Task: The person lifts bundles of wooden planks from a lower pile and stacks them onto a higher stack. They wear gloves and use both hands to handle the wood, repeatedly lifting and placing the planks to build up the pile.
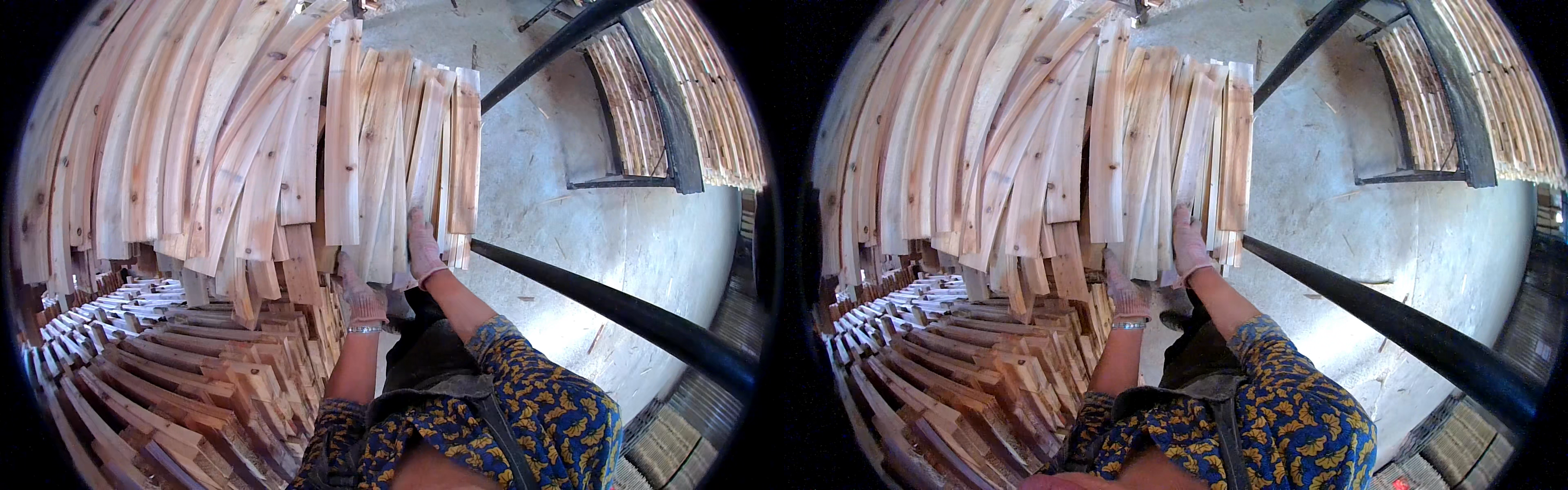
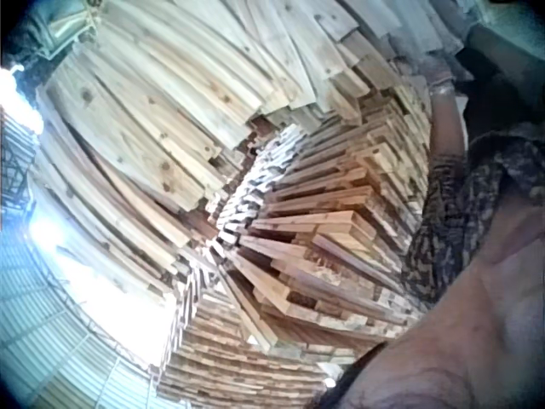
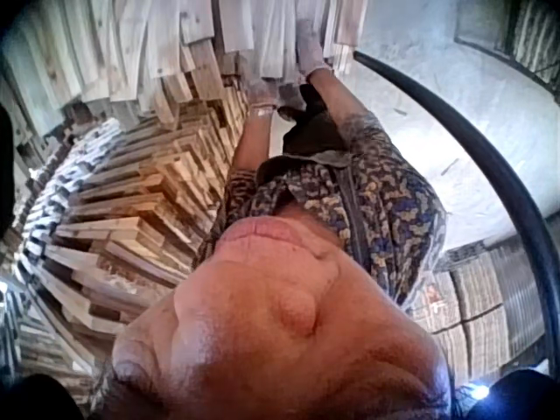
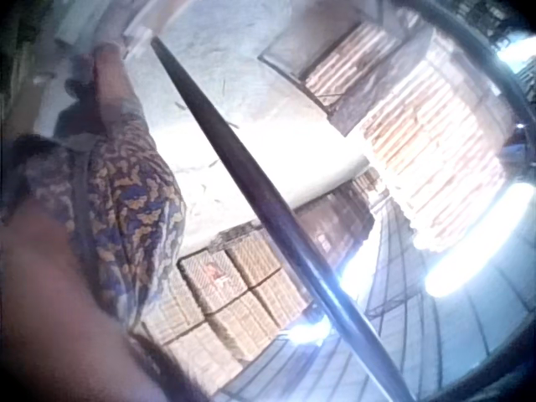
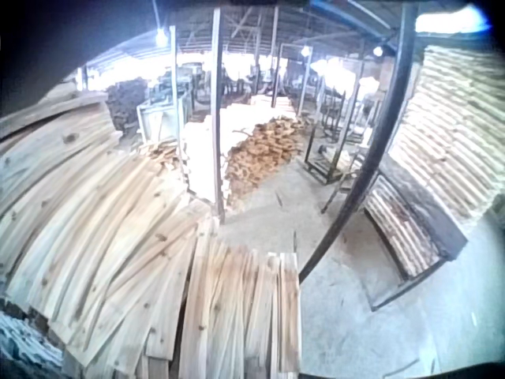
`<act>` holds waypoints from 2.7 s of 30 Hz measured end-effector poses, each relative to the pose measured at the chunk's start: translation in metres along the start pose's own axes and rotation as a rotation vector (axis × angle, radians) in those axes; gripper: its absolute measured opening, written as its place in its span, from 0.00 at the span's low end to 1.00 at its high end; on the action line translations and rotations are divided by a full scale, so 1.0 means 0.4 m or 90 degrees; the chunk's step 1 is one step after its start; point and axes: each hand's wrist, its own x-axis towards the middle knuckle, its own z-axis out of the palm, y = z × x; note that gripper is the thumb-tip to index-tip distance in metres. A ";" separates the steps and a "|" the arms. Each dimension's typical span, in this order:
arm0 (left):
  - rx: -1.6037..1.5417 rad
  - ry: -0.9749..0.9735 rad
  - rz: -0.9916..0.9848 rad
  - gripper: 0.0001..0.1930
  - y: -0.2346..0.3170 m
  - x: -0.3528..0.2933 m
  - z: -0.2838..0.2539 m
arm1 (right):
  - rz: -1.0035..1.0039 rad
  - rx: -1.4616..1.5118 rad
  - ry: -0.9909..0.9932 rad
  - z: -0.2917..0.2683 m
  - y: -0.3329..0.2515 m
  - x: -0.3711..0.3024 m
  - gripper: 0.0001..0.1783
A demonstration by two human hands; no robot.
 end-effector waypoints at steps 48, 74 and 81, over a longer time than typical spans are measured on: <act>-0.077 -0.291 -0.299 0.35 0.347 -0.220 0.100 | 0.022 0.543 -0.333 -0.248 0.098 -0.354 0.29; 0.000 0.300 0.495 0.33 1.438 -1.088 -0.319 | -0.599 0.023 -1.086 -0.308 -0.976 -1.398 0.30; 0.039 0.302 0.455 0.24 1.580 -1.245 -0.473 | -0.624 -0.029 -1.268 -0.187 -1.112 -1.614 0.33</act>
